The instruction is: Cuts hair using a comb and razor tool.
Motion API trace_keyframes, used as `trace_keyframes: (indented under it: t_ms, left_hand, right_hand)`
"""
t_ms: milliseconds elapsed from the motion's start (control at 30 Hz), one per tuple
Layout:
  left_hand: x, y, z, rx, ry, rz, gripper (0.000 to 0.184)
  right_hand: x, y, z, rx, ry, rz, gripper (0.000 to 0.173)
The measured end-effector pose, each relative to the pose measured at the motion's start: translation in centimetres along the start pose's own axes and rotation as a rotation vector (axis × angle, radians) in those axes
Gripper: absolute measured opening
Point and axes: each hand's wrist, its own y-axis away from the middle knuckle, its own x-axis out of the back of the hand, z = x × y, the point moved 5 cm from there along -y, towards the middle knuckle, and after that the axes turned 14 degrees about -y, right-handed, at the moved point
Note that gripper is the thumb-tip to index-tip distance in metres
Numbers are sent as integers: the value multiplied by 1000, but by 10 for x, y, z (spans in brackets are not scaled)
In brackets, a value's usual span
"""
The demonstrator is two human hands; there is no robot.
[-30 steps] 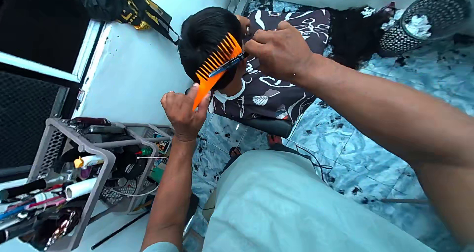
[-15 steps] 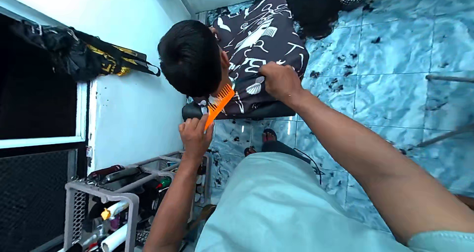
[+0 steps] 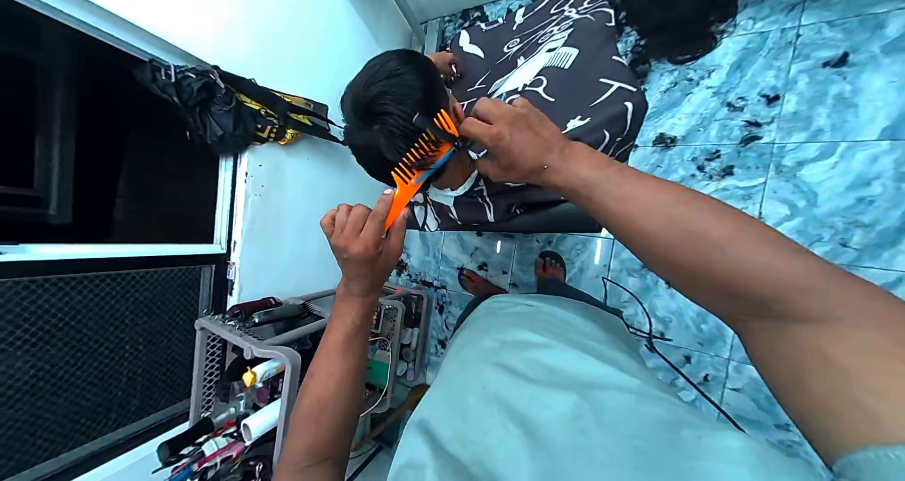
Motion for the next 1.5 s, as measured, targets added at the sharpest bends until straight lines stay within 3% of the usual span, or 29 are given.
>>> trace_keyframes:
  t_ms: [67,233,367,667,767,1000,1067,1133,1233,1267,1333,1433,1500]
  left_hand:
    - [-1,-2,-1,-10,1,-5,32]
    - [3,-9,-2,-36,4,5,31]
    - [4,-14,-4,-46,7,4,30]
    - [2,-16,-8,-71,27,-7,31]
    - [1,-18,-12,-76,42,-15,32]
    - [2,-26,-15,-103,46,16,32]
    - [4,-32,-17,-44,70,33,33]
    - [4,-39,-20,139,183,19,30]
    - [-16,-29,-12,444,451,-164,40]
    - [-26,-17,-7,414,460,-249,44]
    - [-41,15,-3,183,346,-369,40]
    - [-43,44,-2,-70,148,-353,43]
    - [-38,46,-3,-141,89,-333,41]
  right_hand:
    - [3,-1,-3,-6,9,-10,21]
    - [8,-2,-2,0,-11,-16,33]
    - [14,-1,-7,45,42,8,21]
    - [19,4,-12,-13,68,-20,36]
    - [19,4,-13,-13,73,-12,30]
    - [17,7,-14,-59,64,11,40]
    - [18,10,-13,-99,12,49,40]
    - [18,13,-6,-146,-100,152,36]
    - [9,23,19,-285,-300,305,33]
    - [6,27,28,-325,-327,343,30]
    - [-3,32,44,-364,-314,373,28]
    - [-13,37,51,-352,-176,238,31]
    - [-20,34,46,-214,-51,135,30]
